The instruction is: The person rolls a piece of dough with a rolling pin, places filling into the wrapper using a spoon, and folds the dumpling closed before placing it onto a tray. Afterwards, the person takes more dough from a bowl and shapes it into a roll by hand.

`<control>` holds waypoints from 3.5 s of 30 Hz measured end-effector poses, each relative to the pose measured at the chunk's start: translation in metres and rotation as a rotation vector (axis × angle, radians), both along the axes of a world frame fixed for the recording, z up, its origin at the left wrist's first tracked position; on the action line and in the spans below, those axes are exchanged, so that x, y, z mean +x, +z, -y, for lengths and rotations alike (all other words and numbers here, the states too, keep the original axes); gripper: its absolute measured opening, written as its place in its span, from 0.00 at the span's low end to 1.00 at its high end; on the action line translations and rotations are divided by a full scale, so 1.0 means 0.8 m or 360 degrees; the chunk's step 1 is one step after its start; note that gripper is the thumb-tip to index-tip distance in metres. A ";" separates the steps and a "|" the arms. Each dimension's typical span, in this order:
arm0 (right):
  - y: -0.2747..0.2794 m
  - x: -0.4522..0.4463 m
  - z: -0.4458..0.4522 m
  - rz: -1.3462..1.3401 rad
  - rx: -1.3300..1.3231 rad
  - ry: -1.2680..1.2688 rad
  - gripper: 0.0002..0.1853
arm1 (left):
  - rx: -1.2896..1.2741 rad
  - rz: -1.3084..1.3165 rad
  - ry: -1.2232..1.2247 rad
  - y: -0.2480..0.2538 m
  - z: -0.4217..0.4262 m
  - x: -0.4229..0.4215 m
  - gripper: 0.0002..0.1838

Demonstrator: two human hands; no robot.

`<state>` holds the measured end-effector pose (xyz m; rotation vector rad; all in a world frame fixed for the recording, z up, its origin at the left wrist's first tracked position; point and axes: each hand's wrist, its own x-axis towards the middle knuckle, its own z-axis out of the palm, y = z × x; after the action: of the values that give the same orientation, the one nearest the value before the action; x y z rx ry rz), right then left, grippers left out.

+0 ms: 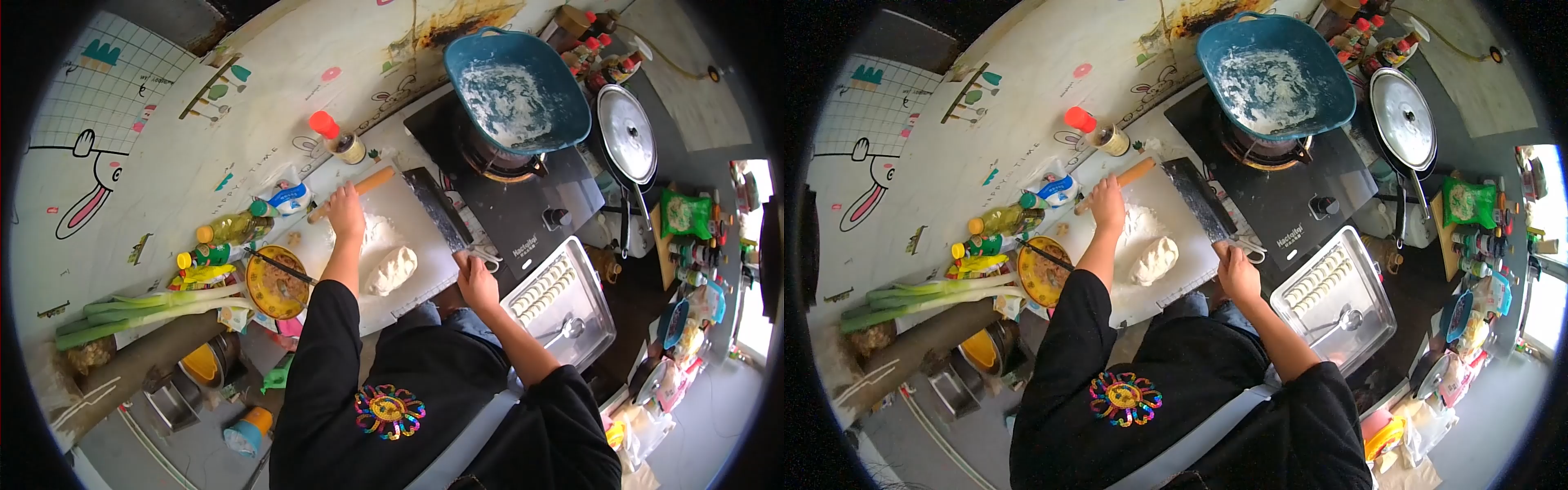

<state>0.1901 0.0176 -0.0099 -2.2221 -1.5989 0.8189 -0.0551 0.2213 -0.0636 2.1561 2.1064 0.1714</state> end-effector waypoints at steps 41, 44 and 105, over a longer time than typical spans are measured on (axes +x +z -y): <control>0.109 -0.033 0.139 -0.0396 -0.0409 0.0258 0.18 | -0.0410 0.0609 -0.0232 0.038 0.224 0.020 0.26; 0.098 -0.030 0.138 -0.0400 -0.0480 0.0243 0.19 | -0.0232 0.0582 -0.0292 0.007 0.233 0.016 0.30; -0.044 -0.027 -0.008 0.0250 0.0083 0.0166 0.24 | -0.0425 0.0525 -0.0306 0.035 0.232 -0.009 0.36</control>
<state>0.1683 0.0237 -0.0448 -2.2309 -1.7994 0.6344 -0.0624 0.0359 -0.0356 1.9976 1.6339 0.1985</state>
